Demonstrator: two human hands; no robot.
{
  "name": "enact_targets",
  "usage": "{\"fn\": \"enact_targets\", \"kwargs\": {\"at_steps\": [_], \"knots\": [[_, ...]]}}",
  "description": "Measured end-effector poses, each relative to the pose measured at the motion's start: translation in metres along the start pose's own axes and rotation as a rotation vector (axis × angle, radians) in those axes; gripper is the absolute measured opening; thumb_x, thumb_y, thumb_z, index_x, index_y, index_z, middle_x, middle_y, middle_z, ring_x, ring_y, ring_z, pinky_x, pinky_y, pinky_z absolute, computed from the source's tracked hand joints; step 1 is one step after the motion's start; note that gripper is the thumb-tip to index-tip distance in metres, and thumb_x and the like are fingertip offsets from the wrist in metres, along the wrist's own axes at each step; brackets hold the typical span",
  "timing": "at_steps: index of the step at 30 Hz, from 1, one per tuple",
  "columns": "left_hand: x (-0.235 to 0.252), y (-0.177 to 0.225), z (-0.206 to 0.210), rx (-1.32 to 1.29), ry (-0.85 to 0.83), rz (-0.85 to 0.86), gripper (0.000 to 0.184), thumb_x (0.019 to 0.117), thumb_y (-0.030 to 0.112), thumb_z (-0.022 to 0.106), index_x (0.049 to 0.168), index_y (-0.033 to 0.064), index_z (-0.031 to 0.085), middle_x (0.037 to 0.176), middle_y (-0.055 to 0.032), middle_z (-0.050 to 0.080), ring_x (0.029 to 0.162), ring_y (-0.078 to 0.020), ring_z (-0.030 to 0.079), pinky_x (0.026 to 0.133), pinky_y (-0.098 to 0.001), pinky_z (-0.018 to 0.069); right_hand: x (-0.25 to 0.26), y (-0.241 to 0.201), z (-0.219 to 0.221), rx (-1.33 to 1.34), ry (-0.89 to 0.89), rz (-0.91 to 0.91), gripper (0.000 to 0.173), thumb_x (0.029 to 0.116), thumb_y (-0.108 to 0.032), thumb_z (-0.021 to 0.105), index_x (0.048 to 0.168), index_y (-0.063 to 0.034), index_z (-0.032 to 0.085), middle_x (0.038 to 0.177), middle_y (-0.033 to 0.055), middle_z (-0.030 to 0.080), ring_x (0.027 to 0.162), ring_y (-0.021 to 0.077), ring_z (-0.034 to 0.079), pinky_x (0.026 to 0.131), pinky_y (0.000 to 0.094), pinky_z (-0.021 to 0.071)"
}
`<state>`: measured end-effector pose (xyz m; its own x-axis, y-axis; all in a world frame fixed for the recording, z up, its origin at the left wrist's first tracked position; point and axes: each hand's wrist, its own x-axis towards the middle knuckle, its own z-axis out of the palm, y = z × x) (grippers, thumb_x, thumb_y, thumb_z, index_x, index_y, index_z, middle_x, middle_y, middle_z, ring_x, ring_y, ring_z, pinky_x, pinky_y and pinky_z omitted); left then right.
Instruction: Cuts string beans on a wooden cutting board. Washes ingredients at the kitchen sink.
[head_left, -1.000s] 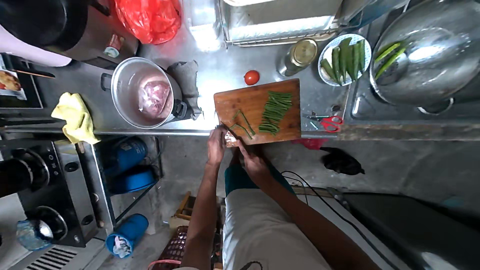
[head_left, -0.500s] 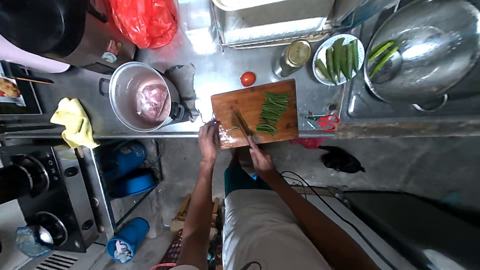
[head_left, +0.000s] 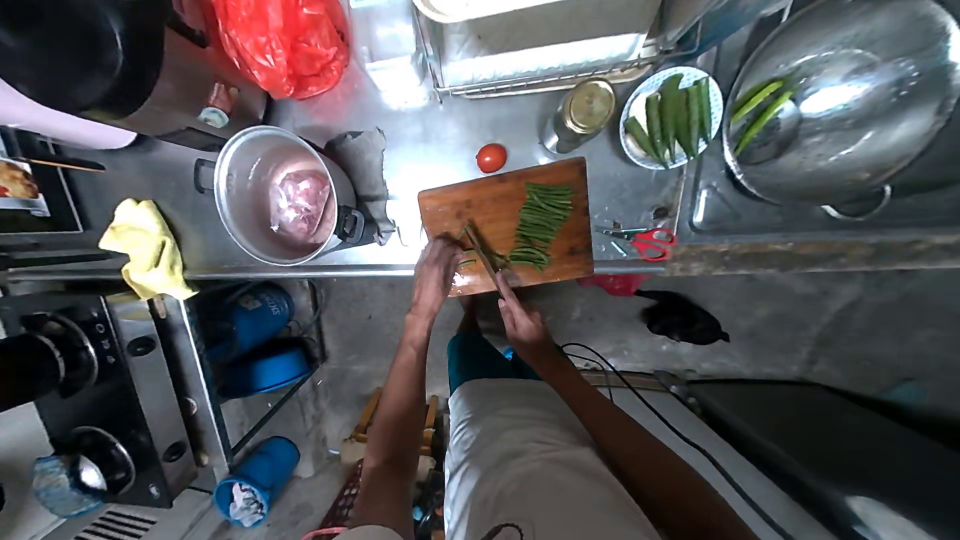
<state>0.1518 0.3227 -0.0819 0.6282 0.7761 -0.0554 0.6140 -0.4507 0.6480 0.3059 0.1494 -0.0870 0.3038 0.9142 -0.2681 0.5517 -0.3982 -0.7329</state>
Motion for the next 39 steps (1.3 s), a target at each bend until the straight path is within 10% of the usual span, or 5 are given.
{"fn": "enact_targets", "kwargs": {"at_steps": [18,26,39], "knots": [[-0.055,-0.036,0.026,-0.062,0.180,-0.329,0.020,0.1049,0.021,0.059,0.112,0.0048,0.069,0.114,-0.0119,0.067,0.099,-0.0221,0.067,0.088,-0.0386,0.0586,-0.012,-0.021,0.012,-0.162,-0.169,-0.144,0.050,0.1091,-0.019,0.045,0.159,-0.0254,0.042,0.102,0.0172,0.073,0.079,0.0308,0.073,0.072,0.0467,0.0621],[-0.053,-0.035,0.023,-0.064,0.171,-0.276,0.019,0.1049,0.017,0.058,0.114,0.0040,0.069,0.116,-0.0129,0.067,0.108,-0.0242,0.067,0.098,-0.0400,0.0559,0.004,-0.057,0.001,-0.394,-0.490,0.137,0.066,0.1080,-0.017,0.042,0.166,-0.0371,0.017,0.113,0.0217,0.071,0.093,0.0389,0.072,0.081,0.0530,0.0589],[-0.048,-0.047,0.007,-0.001,0.377,-0.540,0.027,0.1081,0.023,0.052,0.126,0.0074,0.066,0.115,-0.0133,0.068,0.098,-0.0256,0.069,0.087,-0.0459,0.0591,0.004,-0.015,0.016,0.018,-0.286,-0.049,0.051,0.1120,-0.025,0.036,0.163,-0.0248,0.033,0.103,0.0160,0.074,0.085,0.0284,0.073,0.082,0.0466,0.0601]]}}
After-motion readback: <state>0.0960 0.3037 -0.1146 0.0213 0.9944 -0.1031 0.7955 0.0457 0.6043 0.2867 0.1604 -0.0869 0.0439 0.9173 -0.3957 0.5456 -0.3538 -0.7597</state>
